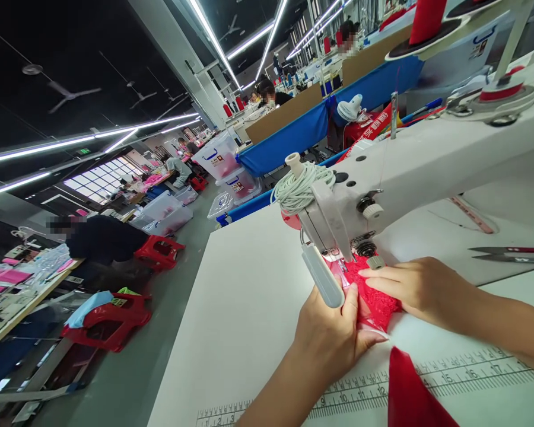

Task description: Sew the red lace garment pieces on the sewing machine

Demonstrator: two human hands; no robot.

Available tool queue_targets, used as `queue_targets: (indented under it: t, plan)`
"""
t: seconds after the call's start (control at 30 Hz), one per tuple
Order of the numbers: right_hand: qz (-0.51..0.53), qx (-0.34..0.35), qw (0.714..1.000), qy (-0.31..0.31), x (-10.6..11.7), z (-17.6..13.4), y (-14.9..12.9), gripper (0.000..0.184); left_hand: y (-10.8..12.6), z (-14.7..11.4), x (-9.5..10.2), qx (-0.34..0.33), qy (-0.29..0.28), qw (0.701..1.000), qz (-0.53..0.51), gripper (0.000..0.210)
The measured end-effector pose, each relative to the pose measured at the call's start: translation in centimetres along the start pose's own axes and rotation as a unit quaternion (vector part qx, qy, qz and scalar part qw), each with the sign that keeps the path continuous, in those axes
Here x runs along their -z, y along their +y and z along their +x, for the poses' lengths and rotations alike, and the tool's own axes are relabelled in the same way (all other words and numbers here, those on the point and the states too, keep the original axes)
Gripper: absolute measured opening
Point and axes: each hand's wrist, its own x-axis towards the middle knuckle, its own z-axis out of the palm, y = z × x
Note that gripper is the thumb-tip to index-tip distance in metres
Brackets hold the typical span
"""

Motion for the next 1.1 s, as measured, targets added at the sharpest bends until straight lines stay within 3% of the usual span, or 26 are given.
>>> queue_targets:
  t: [0.33,0.47,0.57,0.63,0.73,0.83,0.93,1.1]
  plan:
    - [-0.001,-0.018,1.0,0.016,0.3,0.8,-0.3,0.039,-0.3,0.0,-0.3,0.013,0.004,1.0,0.011,0.071]
    - [-0.012,0.019,0.999,0.04,0.6,0.9,-0.8,0.041,0.0,0.3,0.0,0.018,0.013,0.999,-0.029,0.055]
    - [-0.009,0.057,0.998,0.034,1.0,1.2,-1.4,0.03,0.1,0.4,-0.2,0.053,0.015,0.991,-0.122,0.034]
    - [-0.003,0.063,0.998,0.02,1.1,1.4,-1.8,0.03,-0.1,0.5,-0.4,0.079,0.011,0.982,-0.173,0.024]
    - [0.044,0.048,0.998,0.01,0.9,1.7,-2.2,0.029,-0.7,0.9,-0.7,0.109,0.01,0.964,-0.241,0.029]
    - [0.115,-0.048,0.992,0.035,0.6,1.8,-2.4,0.022,-1.4,1.4,-1.1,0.164,-0.003,0.93,-0.328,0.029]
    - [0.138,-0.137,0.979,0.057,0.5,1.9,-2.2,0.028,-1.5,1.8,-1.3,0.211,-0.023,0.89,-0.403,0.033]
    - [0.135,-0.133,0.981,0.049,0.5,1.8,-1.5,0.029,-1.2,2.0,-1.6,0.239,-0.005,0.855,-0.461,0.025]
